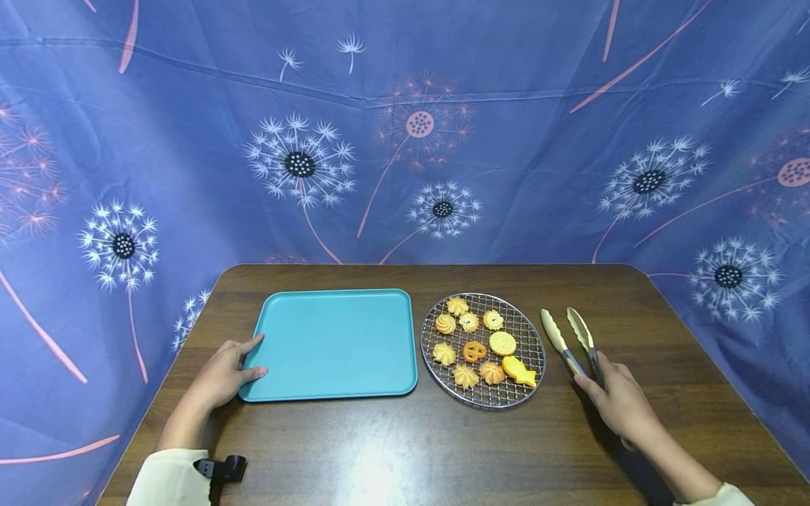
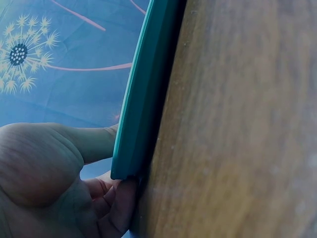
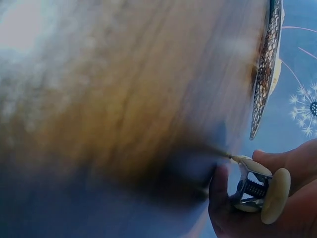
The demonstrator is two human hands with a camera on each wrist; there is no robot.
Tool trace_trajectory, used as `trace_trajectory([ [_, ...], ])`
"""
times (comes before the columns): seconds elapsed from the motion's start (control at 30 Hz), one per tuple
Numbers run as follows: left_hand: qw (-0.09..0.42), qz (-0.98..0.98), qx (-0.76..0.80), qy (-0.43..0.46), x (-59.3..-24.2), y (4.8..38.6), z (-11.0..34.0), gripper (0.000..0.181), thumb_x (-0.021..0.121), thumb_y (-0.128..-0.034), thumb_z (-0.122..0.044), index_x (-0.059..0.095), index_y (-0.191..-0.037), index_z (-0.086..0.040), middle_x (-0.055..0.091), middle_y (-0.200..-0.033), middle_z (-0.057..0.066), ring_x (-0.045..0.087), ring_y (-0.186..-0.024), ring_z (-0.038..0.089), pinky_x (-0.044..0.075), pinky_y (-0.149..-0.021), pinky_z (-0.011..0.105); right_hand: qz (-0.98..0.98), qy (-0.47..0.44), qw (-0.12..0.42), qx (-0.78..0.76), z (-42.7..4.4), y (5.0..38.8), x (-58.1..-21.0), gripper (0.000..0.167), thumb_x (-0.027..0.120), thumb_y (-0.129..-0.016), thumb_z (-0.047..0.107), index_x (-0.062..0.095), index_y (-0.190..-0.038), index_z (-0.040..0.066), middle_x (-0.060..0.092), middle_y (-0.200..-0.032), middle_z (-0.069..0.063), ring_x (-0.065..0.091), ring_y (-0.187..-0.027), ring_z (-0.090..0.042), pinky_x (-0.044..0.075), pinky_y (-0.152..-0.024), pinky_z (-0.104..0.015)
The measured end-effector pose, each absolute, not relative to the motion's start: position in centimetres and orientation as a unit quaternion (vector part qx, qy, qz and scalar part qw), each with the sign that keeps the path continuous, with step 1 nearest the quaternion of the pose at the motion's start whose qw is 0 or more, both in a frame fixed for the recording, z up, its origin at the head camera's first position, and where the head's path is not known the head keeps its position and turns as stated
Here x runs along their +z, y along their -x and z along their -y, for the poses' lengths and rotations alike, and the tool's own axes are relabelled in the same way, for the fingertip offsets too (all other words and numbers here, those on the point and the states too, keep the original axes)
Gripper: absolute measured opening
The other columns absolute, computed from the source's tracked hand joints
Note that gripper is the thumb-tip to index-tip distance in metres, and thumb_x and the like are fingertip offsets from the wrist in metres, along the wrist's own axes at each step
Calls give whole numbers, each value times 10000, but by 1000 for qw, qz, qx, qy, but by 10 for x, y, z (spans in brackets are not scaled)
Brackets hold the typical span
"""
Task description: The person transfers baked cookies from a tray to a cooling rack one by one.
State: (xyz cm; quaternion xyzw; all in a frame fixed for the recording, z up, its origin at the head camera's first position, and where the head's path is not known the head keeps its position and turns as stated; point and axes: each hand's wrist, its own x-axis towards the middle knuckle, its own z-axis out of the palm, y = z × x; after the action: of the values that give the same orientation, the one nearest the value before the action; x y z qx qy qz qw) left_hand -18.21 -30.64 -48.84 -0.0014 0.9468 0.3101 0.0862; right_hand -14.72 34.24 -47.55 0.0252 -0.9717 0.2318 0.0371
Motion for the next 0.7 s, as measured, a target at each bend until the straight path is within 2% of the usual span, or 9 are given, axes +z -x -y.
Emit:
trace_trajectory([
  [0.07,85,-947,311,0,-489,182,307,727,748,-949,-157,387,-1553,26,473,-1062,179,426,-826,249,357,-699,358,971,-27,46,232,-342,148,-476,663,636,-1030,167,338,-1432,-267,485,-1186,-506,522,-1082,-622,425,-863,-711],
  [0.37,87,-945,314,1,-489,183,307,729,745,-952,-157,380,-1558,20,474,-1079,191,432,-830,254,363,-708,360,972,-13,31,234,-342,153,-475,720,634,-1030,169,271,-1416,-319,410,-1249,-554,428,-1166,-666,367,-958,-732],
  [0.5,88,-945,314,2,-489,183,307,730,744,-953,-154,376,-1559,21,475,-1083,193,434,-831,254,363,-705,360,973,-2,17,230,-343,157,-475,723,621,-1037,180,259,-1432,-306,425,-1224,-547,419,-1167,-641,368,-956,-722],
  [0.6,89,-945,314,2,-489,182,307,731,742,-955,-156,371,-1560,23,475,-1086,195,438,-840,257,365,-707,361,975,3,14,221,-344,158,-475,718,626,-1031,188,274,-1432,-292,444,-1186,-538,416,-1132,-654,359,-937,-712],
  [0.7,89,-945,315,1,-488,182,307,732,742,-957,-161,370,-1559,25,476,-1090,199,440,-847,259,366,-707,360,977,7,4,212,-344,159,-476,740,622,-1033,209,260,-1428,-300,419,-1216,-557,381,-1138,-690,320,-953,-712],
])
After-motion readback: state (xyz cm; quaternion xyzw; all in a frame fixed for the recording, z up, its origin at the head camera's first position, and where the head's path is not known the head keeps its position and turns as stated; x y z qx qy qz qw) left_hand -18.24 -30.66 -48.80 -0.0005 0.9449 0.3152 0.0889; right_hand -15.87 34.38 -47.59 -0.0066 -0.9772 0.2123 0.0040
